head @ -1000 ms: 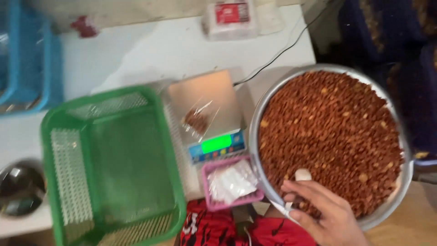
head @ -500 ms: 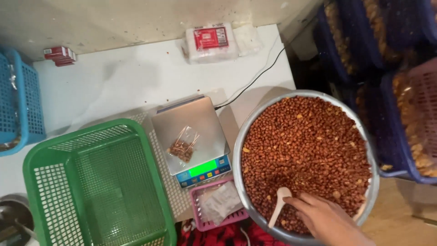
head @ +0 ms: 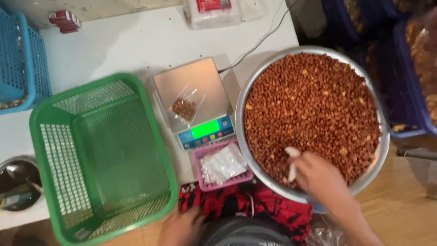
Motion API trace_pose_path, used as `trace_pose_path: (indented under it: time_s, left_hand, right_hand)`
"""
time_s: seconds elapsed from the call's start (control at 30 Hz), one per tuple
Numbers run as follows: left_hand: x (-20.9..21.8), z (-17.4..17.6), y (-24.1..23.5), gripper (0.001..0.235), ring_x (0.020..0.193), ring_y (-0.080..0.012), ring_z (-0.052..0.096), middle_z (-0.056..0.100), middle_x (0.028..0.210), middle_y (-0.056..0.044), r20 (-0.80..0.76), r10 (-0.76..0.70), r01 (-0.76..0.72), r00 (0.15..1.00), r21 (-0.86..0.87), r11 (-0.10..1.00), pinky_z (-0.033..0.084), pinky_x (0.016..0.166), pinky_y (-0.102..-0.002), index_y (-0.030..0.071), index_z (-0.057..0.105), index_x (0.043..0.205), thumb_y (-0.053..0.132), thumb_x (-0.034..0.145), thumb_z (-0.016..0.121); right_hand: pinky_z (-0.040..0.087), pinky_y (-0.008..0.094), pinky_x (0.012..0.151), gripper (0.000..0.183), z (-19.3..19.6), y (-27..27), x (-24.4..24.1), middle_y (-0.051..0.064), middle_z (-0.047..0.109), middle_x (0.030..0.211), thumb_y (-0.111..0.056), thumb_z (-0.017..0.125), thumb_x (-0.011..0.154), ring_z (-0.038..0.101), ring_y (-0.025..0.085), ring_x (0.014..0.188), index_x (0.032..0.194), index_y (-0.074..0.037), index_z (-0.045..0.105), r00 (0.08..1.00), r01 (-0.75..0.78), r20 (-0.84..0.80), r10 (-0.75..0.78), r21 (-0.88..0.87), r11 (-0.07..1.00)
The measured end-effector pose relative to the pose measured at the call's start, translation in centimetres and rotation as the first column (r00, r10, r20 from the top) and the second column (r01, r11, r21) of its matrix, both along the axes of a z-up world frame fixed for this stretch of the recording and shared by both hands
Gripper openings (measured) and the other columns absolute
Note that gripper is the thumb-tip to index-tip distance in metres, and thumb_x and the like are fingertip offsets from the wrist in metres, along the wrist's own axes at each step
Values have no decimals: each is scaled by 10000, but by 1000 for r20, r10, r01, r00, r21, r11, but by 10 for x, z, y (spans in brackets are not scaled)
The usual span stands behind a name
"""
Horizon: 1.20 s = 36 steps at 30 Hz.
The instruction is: The person scoops roasted peanuts from a large metal bowl into small plastic bags using a white plastic spoon. Each filled bag is placed on a digital scale to check the weight, then moved into a green basket. The process repeats continuously throughout the clip.
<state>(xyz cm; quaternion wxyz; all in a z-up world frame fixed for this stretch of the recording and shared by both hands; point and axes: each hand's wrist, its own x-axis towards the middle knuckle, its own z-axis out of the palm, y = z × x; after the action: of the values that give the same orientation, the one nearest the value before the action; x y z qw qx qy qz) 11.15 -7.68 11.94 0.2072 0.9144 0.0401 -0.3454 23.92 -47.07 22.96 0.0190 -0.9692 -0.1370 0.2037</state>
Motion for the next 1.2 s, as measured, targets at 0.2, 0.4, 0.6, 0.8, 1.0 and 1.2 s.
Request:
trace_pose_path:
  time_s: [0.2,0.4,0.6,0.8,1.0,1.2]
  left_hand:
    - [74,51,-73,236,818,-361,743,739,891,-95,453,43,83,890,-255,963,567,697,-497,197,688,1026,407,920,675]
    - [95,74,-56,326,776,-323,632,602,865,-117,890,-32,-28,454,50,998,506,667,-447,127,666,1045,429,924,689]
    - [77,68,0,488,935,-451,574,514,1158,-189,521,141,-177,842,20,984,535,599,-626,213,560,1406,325,932,582]
    - [62,68,6,475,739,-413,663,613,998,-149,530,104,-142,841,32,989,534,504,-597,171,558,1362,256,895,559]
    - [70,83,-26,463,1025,-466,551,534,1273,-282,666,-23,-25,746,63,998,561,685,-543,64,628,1291,329,915,679]
    - [135,20,-96,292,795,-417,739,731,806,-162,443,-181,180,878,45,983,585,618,-530,86,677,967,375,936,647]
  right_hand:
    - [550,317,832,143,-16,-24,-16,-18,666,967,-242,619,1039,689,189,910,1113,-172,719,849,-17,507,-146,302,953]
    - [549,354,920,137,-2,-31,-34,36,749,1030,-224,671,1052,732,247,979,1112,-127,747,806,44,534,-256,377,925]
    - [513,379,997,117,13,-20,-40,93,766,1127,-116,683,1097,714,276,1046,1148,-44,760,785,62,540,-305,421,905]
    - [528,397,1023,122,4,-26,-56,121,772,1163,-64,732,1164,720,302,1083,1256,-22,800,739,101,586,-332,392,915]
    - [533,383,937,143,15,-18,-66,103,778,1084,-139,732,1178,735,272,1043,1243,-31,800,705,205,556,-441,435,877]
    - [532,339,838,91,23,-6,-42,63,762,917,-160,715,1080,733,239,888,1126,-120,784,714,223,460,-528,566,794]
